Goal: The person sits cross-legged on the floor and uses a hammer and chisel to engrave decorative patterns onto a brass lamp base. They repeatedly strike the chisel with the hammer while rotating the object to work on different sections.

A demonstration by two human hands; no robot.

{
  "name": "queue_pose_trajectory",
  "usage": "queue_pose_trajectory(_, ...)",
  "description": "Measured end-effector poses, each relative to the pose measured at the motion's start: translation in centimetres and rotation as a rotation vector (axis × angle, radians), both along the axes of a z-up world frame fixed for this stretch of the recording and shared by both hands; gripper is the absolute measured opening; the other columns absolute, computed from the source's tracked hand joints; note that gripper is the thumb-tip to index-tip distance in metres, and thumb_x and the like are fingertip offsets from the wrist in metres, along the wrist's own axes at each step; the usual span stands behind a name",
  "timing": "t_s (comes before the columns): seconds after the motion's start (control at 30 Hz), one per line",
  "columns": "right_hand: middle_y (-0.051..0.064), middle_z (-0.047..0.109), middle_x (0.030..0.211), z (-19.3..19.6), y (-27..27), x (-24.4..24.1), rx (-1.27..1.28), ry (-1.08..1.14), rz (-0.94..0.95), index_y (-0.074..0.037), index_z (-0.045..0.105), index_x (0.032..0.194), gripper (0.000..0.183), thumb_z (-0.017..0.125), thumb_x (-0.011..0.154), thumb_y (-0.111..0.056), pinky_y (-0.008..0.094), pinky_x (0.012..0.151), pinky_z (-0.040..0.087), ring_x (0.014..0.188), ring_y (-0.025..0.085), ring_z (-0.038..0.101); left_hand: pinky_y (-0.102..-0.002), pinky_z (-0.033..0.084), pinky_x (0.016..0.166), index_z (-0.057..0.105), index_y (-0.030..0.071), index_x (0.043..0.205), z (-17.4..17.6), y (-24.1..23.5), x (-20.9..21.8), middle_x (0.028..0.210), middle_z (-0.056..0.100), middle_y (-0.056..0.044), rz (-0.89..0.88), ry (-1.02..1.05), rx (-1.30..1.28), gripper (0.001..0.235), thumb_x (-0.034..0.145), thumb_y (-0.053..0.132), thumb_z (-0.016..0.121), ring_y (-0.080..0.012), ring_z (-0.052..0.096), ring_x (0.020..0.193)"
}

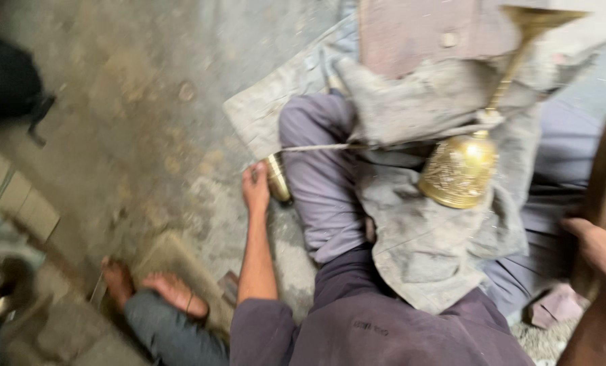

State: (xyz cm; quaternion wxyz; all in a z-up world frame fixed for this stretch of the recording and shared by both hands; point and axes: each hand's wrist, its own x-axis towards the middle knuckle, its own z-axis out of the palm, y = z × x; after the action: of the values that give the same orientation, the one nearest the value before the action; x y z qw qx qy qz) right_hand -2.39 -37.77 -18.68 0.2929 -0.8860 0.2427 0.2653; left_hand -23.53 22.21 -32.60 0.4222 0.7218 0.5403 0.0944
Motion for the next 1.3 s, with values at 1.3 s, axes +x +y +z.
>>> queue_pose_trajectory(1.3,0.022,0.062,0.105,22.8,10.7,11.9,-0.174,-0.876,0.843,0.003,0.057,0.131,0.050,0.070,0.084,0.014,0.041,0.084,0.054,0.094,0.033,0.065,-0.024,0.066,0.063,0.049,-0.003,0.114,30.9,-23.7,21.2,0.092,0.078,-0.015,-0.676,-0.497,-0.402,0.032,0.099,0.012,0.072,-0.0131,0.077,0.080)
